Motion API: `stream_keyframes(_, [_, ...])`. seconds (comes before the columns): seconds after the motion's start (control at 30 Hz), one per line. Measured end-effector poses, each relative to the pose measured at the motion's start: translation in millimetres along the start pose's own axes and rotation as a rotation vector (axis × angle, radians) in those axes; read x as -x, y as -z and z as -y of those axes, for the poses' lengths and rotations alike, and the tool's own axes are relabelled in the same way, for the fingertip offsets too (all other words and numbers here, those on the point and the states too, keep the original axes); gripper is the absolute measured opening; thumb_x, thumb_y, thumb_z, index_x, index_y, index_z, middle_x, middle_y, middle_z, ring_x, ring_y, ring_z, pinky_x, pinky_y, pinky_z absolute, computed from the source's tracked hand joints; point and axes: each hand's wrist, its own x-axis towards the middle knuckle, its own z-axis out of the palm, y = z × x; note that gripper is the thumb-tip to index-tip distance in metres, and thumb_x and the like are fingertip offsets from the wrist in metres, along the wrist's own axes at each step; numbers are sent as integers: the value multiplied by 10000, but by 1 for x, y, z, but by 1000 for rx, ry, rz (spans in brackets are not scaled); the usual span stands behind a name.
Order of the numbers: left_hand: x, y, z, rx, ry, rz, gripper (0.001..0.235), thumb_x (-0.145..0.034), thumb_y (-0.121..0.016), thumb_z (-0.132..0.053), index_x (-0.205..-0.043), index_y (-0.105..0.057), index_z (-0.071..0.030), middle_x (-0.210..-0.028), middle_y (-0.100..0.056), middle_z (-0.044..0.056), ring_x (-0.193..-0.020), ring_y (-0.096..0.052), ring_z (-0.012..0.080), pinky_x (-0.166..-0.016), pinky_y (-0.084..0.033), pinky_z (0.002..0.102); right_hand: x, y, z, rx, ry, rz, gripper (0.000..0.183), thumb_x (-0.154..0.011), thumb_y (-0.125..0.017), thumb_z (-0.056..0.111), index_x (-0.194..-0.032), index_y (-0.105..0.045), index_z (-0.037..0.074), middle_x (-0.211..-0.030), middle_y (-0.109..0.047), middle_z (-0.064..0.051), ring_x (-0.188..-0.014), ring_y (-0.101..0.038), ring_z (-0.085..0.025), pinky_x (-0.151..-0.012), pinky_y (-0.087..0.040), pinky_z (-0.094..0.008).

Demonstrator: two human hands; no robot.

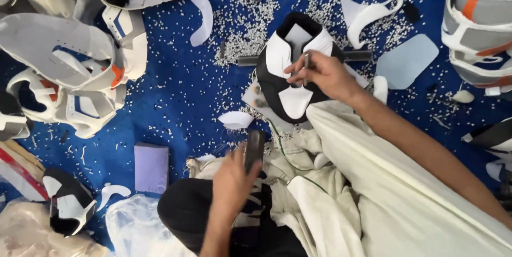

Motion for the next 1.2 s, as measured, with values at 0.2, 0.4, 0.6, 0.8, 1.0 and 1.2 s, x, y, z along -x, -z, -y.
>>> stream_keyframes(0.2, [17,-103,28,-375,-171,-349,897,-690,-824,-328,-1423,-446,23,-946,-620,212,-847,-671,379,-767,-535,483,-11,7,-41,127,76,111,64,-1023,-505,-62,-1014,-544,-12,-1214,-704,-190,-1038,-733,-207,-881,-595,-300])
stream_keyframes(0.4, [15,-78,51,183,-118,-191,912,-712,-854,-292,-1472,-405,-67,-1096,-692,220,-900,-685,403,-770,-534,463,-13,9,-36,105,90,131,125,-1023,-450,-80,-1006,-553,-13,-1181,-719,-177,-1009,-749,-191,-838,-615,-293])
stream_keyframes(0.6, [61,-17,-30,748,-86,-217,867,-678,-790,-82,-1473,-447,-93,-999,-740,133,-862,-729,242,-784,-579,336,4,-1,-21,522,325,103,122,-949,-500,-135,-978,-578,-46,-1187,-750,-134,-995,-761,-183,-812,-616,-284])
stream_keyframes(0.8, [119,74,-89,907,-662,-803,858,-702,-779,-118,-1420,-320,-17,-1182,-591,165,-1007,-646,251,-899,-523,339,18,-11,-16,579,444,113,251,-967,-548,-100,-1182,-657,-32,-1206,-738,-139,-1065,-755,-224,-880,-611,-295])
stream_keyframes(1.0, [-20,-53,-56,927,-612,-551,480,-710,-828,-205,-1101,-600,-48,-886,-712,116,-774,-703,224,-701,-573,337,24,-12,-11,710,449,71,331,-937,-639,-17,-1265,-676,2,-1109,-762,-141,-998,-758,-214,-856,-607,-303])
stream_keyframes(1.2, [-15,-71,-39,696,-240,-391,339,-739,-837,-233,-907,-618,-37,-737,-711,98,-644,-719,196,-620,-567,340,-2,18,-78,436,219,-112,145,-1078,-591,-9,-967,-683,-15,-1075,-807,-133,-953,-706,-249,-870,-581,-349])
